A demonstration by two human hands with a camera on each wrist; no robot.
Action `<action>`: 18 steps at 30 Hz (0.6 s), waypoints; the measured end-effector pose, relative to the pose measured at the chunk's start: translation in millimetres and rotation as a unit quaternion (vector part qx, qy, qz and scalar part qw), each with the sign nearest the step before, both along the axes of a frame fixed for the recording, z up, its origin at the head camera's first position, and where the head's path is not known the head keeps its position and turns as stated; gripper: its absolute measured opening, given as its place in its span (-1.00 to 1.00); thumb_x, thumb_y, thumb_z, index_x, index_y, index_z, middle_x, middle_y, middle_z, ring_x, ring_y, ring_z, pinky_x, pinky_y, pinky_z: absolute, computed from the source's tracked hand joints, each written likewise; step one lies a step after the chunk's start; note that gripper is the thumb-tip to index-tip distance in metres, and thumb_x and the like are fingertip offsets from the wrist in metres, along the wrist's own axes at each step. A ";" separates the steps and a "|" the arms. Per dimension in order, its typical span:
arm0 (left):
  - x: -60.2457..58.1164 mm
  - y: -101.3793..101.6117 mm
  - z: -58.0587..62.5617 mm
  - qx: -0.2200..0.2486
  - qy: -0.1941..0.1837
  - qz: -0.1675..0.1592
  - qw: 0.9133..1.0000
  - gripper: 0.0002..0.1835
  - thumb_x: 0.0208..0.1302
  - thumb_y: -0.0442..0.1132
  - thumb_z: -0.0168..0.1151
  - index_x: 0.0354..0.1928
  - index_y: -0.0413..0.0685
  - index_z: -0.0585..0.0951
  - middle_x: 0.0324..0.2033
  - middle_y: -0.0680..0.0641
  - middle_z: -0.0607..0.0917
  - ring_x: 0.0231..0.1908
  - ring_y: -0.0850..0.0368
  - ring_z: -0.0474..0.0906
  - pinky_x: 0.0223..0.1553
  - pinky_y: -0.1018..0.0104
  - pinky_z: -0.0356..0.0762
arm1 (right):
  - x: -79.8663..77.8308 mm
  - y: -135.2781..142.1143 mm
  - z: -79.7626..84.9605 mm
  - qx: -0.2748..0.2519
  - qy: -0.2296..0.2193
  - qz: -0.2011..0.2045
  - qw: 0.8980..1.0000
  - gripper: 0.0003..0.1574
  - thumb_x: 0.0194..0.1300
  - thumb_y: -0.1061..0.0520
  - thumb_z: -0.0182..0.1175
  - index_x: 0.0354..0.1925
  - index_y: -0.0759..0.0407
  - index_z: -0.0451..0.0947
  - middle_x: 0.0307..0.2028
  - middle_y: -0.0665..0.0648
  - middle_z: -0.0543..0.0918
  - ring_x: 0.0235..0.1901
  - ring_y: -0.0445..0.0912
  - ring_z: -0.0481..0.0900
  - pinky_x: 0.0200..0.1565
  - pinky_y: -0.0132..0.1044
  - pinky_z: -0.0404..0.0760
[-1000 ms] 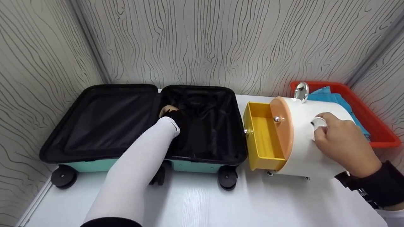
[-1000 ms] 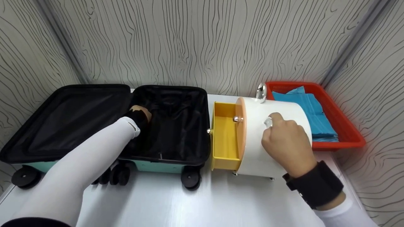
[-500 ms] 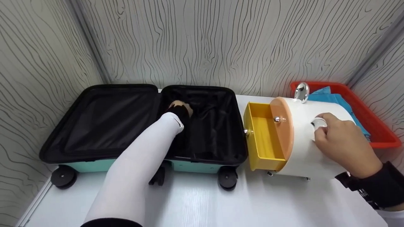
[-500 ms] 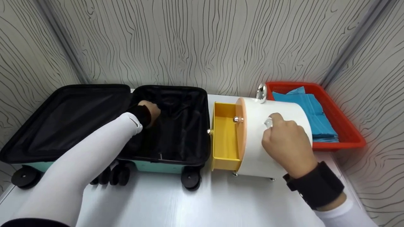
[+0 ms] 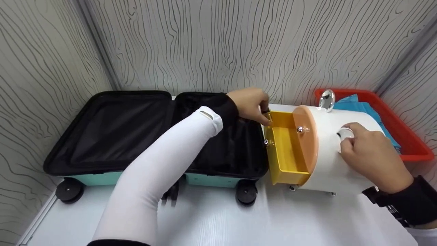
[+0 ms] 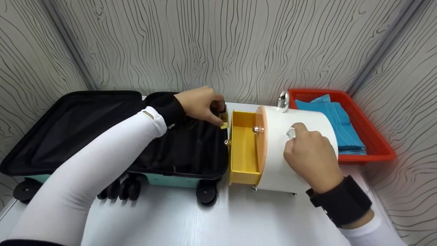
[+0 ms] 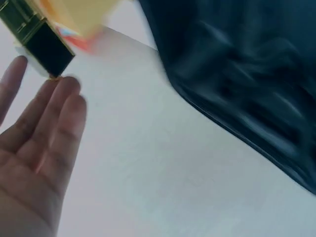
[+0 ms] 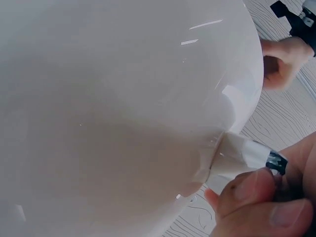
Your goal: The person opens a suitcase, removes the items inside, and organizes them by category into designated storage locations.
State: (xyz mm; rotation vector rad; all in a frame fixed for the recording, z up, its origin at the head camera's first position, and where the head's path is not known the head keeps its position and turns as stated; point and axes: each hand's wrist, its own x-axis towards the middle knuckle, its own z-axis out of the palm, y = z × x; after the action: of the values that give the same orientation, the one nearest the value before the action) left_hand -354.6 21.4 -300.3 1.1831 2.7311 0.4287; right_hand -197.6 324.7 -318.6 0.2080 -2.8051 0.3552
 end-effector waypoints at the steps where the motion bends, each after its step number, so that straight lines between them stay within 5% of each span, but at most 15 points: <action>1: 4.8 8.1 1.5 0.000 -0.001 -0.007 1.000 -0.49 0.23 0.21 0.59 -0.08 -0.07 0.75 -0.15 0.01 0.80 -0.22 0.15 0.60 -0.12 0.30 0.58 | 0.0 0.4 -0.2 -0.002 0.002 0.001 1.000 -0.56 0.38 0.28 0.04 0.12 0.57 0.48 -0.68 0.12 0.47 -0.66 -0.01 0.35 -0.58 -0.20 0.34; 10: 34.7 65.0 -21.3 -0.074 0.021 -0.046 0.996 -0.54 0.24 0.21 0.57 -0.42 0.08 0.56 -0.50 0.16 0.53 -0.42 0.22 0.44 -0.40 0.36 0.33 | 0.0 2.6 -1.4 -0.010 -0.011 0.007 1.000 -0.56 0.38 0.28 0.06 0.12 0.56 0.48 -0.60 0.22 0.57 -0.62 0.01 0.40 -0.56 -0.19 0.37; 18: 51.3 91.3 -37.3 -0.211 0.048 -0.047 0.975 -0.49 0.36 0.24 0.46 0.19 0.16 0.71 -0.07 0.15 0.77 -0.11 0.20 0.65 0.02 0.29 0.64 | 0.1 1.9 1.4 -0.006 -0.007 0.008 1.000 -0.55 0.36 0.29 0.09 0.13 0.56 0.48 -0.61 0.17 0.55 -0.63 0.00 0.39 -0.57 -0.19 0.38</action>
State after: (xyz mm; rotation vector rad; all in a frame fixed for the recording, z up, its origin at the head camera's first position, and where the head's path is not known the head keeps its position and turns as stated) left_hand -303.2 112.8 -337.6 1.2288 2.6379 -0.2184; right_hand -197.5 326.7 -317.2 0.2260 -2.8165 0.3795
